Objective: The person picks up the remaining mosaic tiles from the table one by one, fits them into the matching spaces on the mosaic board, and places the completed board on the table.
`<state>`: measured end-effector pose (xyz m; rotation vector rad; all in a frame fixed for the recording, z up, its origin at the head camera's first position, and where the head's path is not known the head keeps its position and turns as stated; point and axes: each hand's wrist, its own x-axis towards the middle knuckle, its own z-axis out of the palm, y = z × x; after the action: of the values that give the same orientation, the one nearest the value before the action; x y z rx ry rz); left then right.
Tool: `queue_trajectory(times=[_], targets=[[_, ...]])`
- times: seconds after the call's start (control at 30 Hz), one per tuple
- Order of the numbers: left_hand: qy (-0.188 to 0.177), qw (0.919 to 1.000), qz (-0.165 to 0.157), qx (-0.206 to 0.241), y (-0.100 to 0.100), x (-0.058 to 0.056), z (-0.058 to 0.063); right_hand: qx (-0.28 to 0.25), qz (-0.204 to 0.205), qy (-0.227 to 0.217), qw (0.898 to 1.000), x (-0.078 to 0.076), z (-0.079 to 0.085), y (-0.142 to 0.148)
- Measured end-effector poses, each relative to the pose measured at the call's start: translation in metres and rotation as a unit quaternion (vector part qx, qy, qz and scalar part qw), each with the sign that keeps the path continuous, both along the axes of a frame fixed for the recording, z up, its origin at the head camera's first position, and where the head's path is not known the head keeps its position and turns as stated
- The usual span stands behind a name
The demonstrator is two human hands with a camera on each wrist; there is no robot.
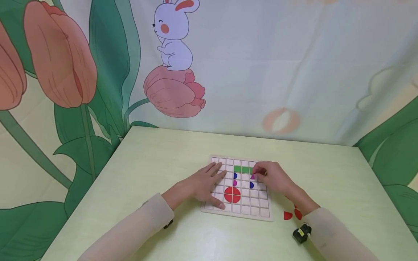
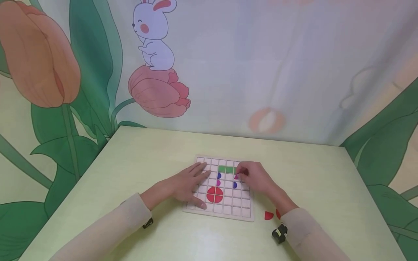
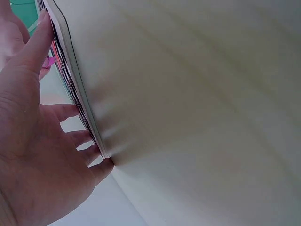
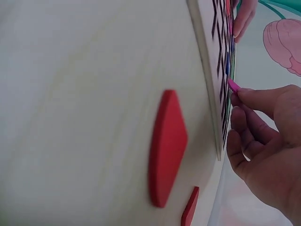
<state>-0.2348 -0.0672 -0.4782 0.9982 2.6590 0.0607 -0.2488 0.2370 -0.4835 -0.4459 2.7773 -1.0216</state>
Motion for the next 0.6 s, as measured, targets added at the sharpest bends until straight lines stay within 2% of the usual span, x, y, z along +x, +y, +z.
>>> queue_trajectory(times=[0.23, 0.4, 0.6], targets=[[0.007, 1.0, -0.002, -0.001, -0.0001, 0.0008, -0.0004, 0.002, 0.023, 0.001, 1.0, -0.0045, 0.0046, -0.0027], [0.0, 1.0, 0.001, 0.004, -0.0008, 0.002, -0.0001, 0.002, 0.009, -0.006, 1.0, -0.0037, 0.0006, -0.0037], [0.006, 1.0, 0.001, 0.007, -0.0002, 0.0014, -0.0011, 0.009, 0.003, 0.012, 1.0, -0.0028, -0.0007, -0.0037]])
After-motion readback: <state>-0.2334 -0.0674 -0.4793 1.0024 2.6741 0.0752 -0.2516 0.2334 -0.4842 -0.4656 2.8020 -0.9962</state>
